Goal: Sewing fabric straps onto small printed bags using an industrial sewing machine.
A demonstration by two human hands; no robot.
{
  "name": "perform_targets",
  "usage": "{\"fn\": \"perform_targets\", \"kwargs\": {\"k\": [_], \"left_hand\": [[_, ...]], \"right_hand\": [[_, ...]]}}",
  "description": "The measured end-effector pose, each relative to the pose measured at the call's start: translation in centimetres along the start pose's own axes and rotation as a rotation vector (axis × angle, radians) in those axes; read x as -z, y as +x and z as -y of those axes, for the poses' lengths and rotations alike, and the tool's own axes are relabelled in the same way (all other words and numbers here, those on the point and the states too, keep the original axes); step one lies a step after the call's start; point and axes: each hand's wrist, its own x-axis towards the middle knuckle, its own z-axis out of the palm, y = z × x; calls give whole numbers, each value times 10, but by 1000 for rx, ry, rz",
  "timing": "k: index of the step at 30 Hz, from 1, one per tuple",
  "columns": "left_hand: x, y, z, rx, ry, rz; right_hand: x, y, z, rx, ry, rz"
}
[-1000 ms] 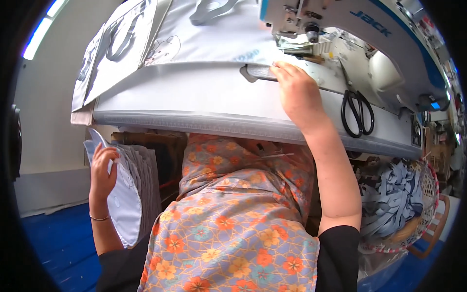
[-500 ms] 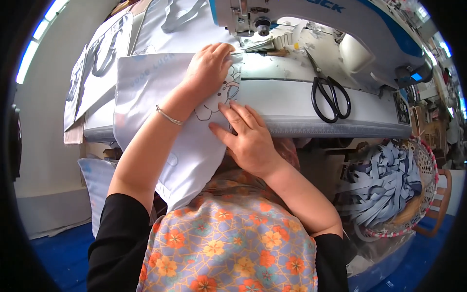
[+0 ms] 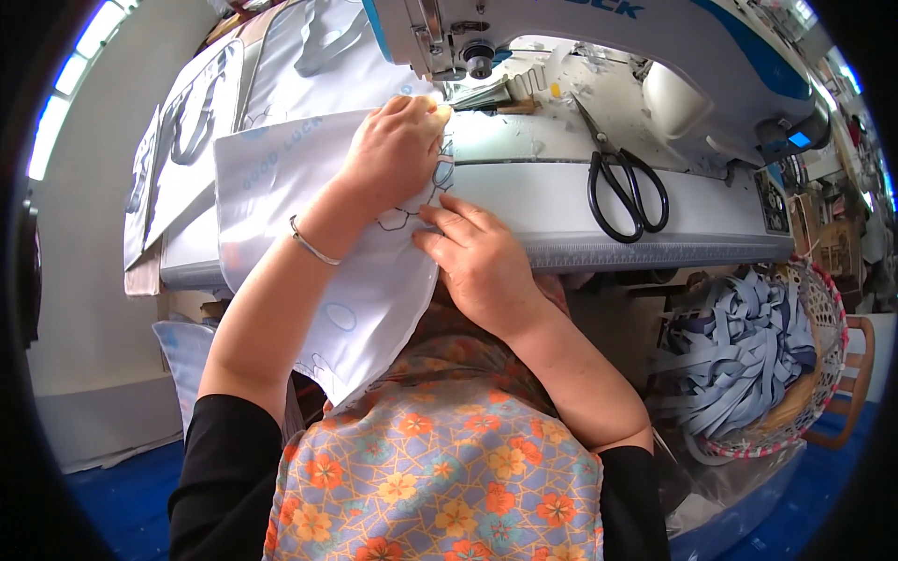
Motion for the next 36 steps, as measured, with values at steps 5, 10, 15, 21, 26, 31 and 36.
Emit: {"fn": "perform_targets", "kwargs": {"k": [5,10,15,21,26,31,36], "left_hand": [[-7,-7,3,-46,-24,-150],[5,-25,9,-43,-99,-69],[55,-68,-4,10,-179,169],[118,-136,-23,-96,-267,386],[134,-163,-30,13,-193,517],[125,-165,-3,83,-47,417],[118,-145,15,129,23,278]], "right_hand": [[4,9,-3,-45,4,-61],[8,6,2,-84,-56,-25],[11,-4,0,-39,-71,-24],[14,-5,-3,-40,-107,7],[12,-2,-4,-25,-102,-18],[11,4,-7,-15,-129,-19],[6,12,-16,-9,-138,-30]]}}
